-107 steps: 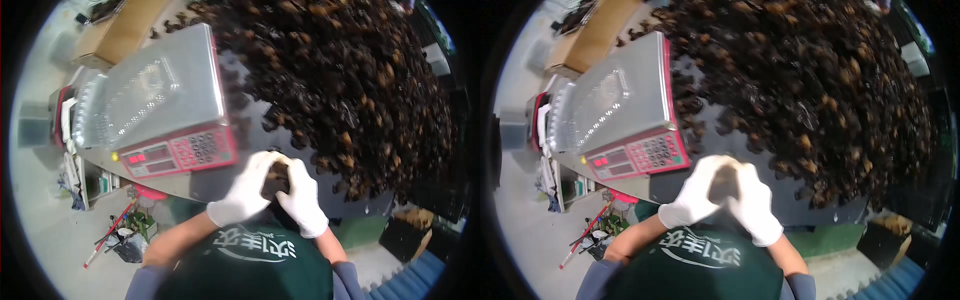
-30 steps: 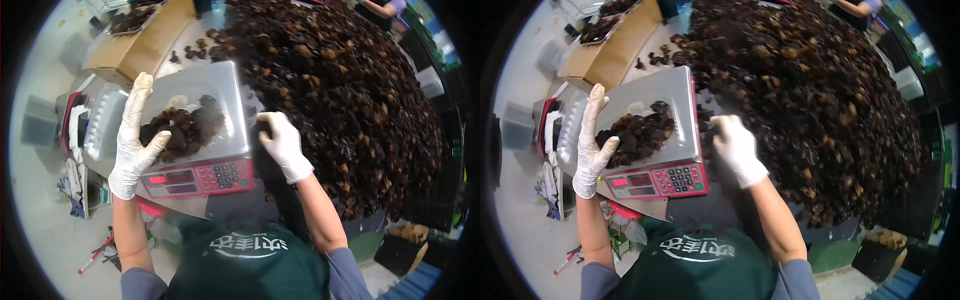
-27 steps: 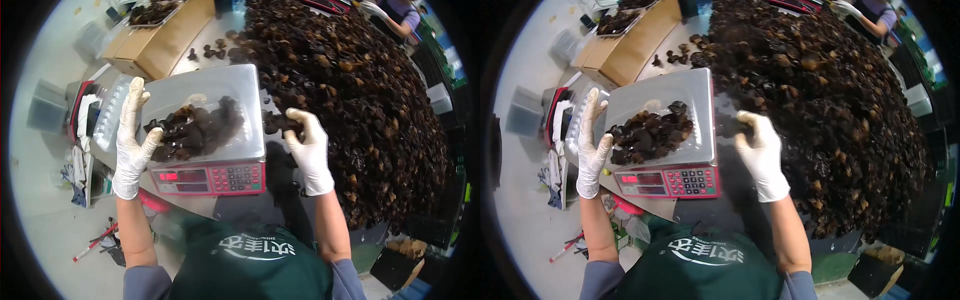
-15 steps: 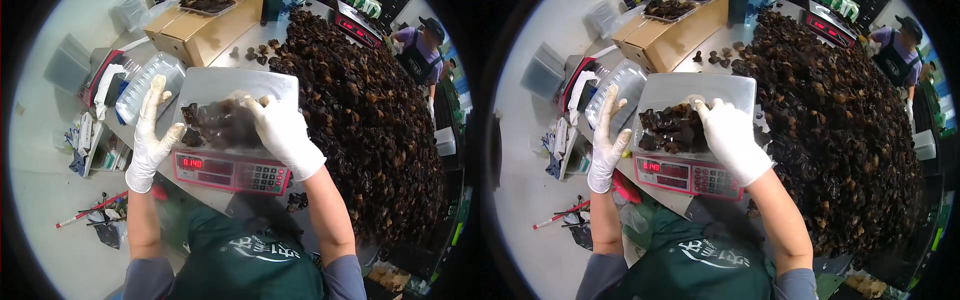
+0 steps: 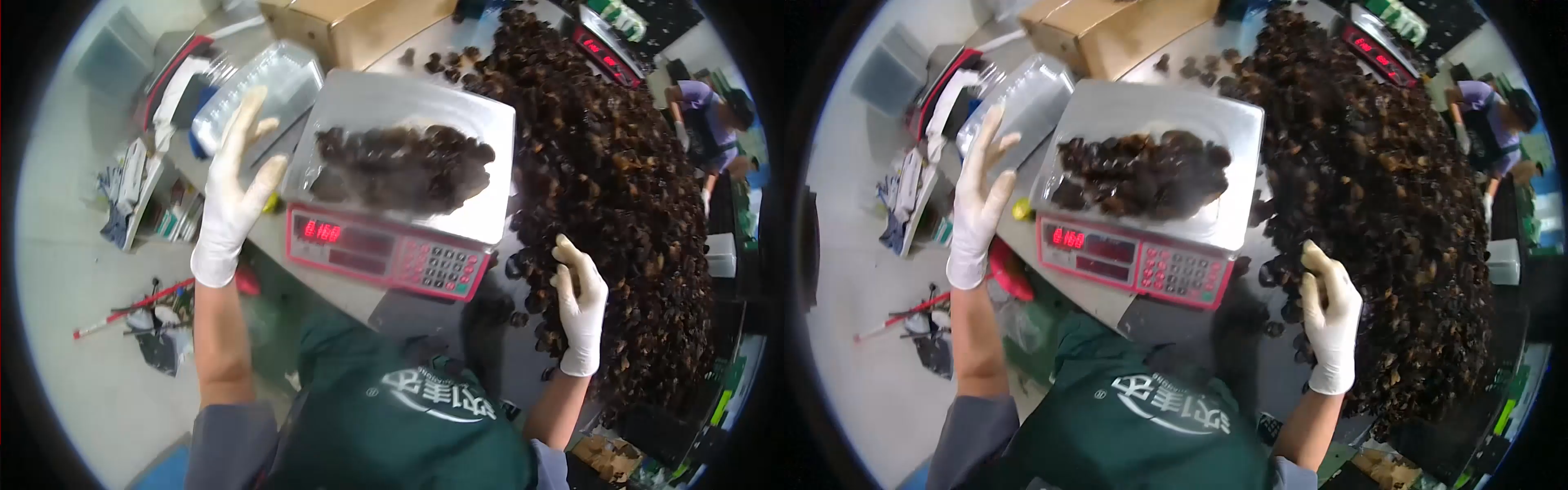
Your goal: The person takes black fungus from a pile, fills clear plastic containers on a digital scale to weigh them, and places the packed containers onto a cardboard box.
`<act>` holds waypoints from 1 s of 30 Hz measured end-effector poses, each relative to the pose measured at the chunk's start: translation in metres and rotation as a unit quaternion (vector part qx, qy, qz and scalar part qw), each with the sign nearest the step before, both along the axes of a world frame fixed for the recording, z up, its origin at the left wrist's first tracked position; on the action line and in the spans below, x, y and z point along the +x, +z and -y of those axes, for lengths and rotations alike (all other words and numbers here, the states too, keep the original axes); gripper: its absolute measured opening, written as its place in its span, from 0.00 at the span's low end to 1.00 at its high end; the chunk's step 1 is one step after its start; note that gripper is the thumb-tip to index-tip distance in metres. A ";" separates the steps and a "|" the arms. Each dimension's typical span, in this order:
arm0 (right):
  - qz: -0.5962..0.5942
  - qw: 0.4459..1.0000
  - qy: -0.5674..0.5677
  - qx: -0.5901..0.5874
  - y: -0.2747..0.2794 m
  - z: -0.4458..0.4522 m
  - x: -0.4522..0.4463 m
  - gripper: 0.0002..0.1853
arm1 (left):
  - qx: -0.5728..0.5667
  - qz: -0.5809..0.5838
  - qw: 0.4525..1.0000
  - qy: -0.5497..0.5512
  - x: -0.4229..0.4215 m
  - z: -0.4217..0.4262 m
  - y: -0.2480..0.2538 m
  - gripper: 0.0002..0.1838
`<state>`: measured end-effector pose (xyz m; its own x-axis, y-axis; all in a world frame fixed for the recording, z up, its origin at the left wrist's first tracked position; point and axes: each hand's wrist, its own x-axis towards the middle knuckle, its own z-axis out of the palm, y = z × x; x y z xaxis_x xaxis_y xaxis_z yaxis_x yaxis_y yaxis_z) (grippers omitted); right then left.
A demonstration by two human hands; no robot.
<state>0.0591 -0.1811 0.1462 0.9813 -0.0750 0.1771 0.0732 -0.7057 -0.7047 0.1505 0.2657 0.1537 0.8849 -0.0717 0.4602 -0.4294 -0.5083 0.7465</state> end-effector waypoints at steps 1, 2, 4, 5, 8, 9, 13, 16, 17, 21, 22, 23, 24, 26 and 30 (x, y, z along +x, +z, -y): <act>-0.030 0.999 -0.017 0.024 -0.006 0.000 -0.016 0.18 | 0.006 -0.003 1.000 0.005 0.001 0.001 0.001 0.38; -0.057 0.997 -0.035 0.045 -0.010 0.001 -0.031 0.18 | 0.009 -0.002 1.000 0.009 0.001 0.001 0.001 0.38; -0.103 0.994 -0.029 0.028 -0.029 0.015 -0.057 0.19 | 0.001 0.004 1.000 0.017 0.004 -0.002 -0.005 0.36; -0.110 0.993 -0.029 0.037 -0.038 0.018 -0.069 0.20 | -0.007 0.008 1.000 0.017 0.004 -0.002 -0.009 0.35; -0.142 0.989 -0.027 0.017 -0.042 0.016 -0.093 0.20 | 0.033 0.002 0.999 0.040 0.003 0.000 -0.014 0.33; -0.152 0.987 -0.032 0.028 -0.043 0.016 -0.097 0.20 | 0.014 -0.023 0.998 0.051 0.001 0.004 -0.010 0.31; -0.150 0.978 -0.004 -0.144 -0.028 0.007 -0.103 0.19 | -0.016 -0.129 0.987 0.092 -0.007 0.001 -0.014 0.24; -0.116 0.989 -0.004 -0.091 -0.044 0.020 -0.121 0.23 | 0.027 -0.123 0.991 0.039 0.011 -0.054 -0.073 0.25; -0.128 0.989 -0.020 -0.075 -0.049 0.019 -0.122 0.23 | 0.008 -0.114 0.993 0.037 0.022 -0.069 -0.098 0.25; -0.133 0.988 -0.032 -0.067 -0.063 0.016 -0.125 0.23 | 0.024 -0.136 0.989 0.044 0.025 -0.065 -0.099 0.25; -0.138 0.987 -0.036 -0.077 -0.058 0.013 -0.126 0.23 | 0.033 -0.147 0.987 0.055 0.018 -0.062 -0.092 0.25; -0.133 0.988 -0.032 -0.077 -0.055 0.013 -0.126 0.22 | 0.020 -0.134 0.989 0.054 0.012 -0.059 -0.089 0.25; -0.131 0.989 -0.024 -0.069 -0.054 0.013 -0.127 0.21 | 0.006 -0.141 0.987 0.077 0.003 -0.046 -0.077 0.25; -0.082 0.991 -0.023 -0.104 -0.052 0.016 -0.126 0.19 | -0.029 -0.180 0.973 0.140 -0.018 0.016 -0.025 0.23; -0.078 0.993 -0.033 -0.080 -0.054 0.010 -0.128 0.19 | 0.017 -0.160 0.981 0.107 -0.011 -0.029 -0.042 0.23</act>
<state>-0.0689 -0.1914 0.0921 0.9915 -0.1240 0.0383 -0.0787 -0.8091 -0.5823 0.1394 0.2950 0.1113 0.9803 0.1207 0.1565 -0.0563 -0.5887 0.8064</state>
